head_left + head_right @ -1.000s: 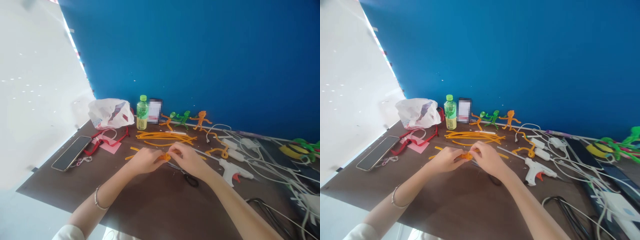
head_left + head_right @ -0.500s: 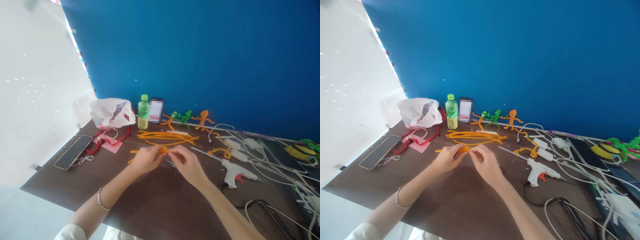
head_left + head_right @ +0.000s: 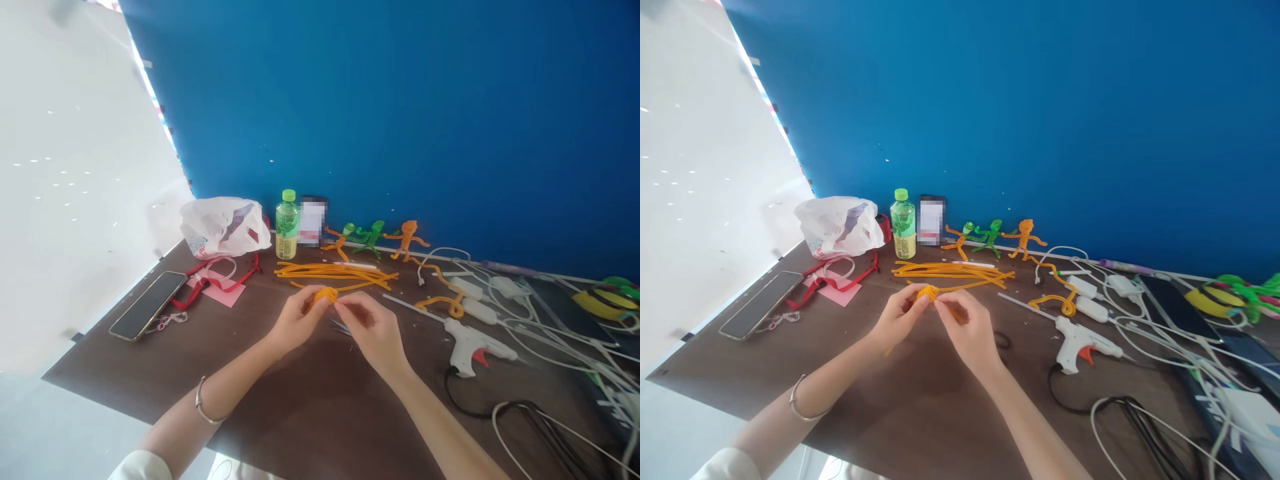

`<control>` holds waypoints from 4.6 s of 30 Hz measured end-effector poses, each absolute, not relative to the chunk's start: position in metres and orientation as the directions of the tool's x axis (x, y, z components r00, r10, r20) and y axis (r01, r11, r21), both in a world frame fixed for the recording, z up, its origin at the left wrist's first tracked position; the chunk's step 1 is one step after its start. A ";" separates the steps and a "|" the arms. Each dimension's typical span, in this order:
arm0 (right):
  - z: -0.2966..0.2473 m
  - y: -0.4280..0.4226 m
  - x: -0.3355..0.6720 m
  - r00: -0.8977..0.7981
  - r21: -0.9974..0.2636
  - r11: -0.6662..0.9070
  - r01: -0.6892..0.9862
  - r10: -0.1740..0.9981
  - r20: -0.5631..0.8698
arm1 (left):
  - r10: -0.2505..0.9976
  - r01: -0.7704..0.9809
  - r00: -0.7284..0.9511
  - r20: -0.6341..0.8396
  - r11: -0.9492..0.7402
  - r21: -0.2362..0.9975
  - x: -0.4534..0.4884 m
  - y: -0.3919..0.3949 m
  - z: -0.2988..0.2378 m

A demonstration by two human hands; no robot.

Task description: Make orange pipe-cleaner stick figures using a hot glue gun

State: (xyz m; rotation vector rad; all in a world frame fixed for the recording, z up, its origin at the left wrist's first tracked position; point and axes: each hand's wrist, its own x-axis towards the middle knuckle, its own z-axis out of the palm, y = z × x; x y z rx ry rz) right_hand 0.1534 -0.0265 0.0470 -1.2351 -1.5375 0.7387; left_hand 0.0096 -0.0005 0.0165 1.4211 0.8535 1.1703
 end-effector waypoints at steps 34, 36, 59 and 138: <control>0.053 -0.039 0.148 0.057 -0.878 0.268 0.397 0.947 0.315 | 0.668 0.346 0.102 0.737 -0.719 0.603 0.005 0.004 0.008; 0.055 -0.038 0.148 0.073 -0.891 0.239 0.386 0.955 0.287 | 0.649 0.363 0.125 0.750 -0.734 0.574 0.005 0.004 0.007; 0.053 -0.012 0.169 -0.254 -0.436 0.462 0.772 0.853 0.455 | 0.963 -0.585 0.270 0.020 0.147 0.798 0.002 0.009 0.019; 0.062 -0.014 0.156 -0.043 -0.903 0.142 0.406 0.990 0.136 | 0.977 -0.424 0.207 0.060 0.034 0.905 0.006 0.001 0.019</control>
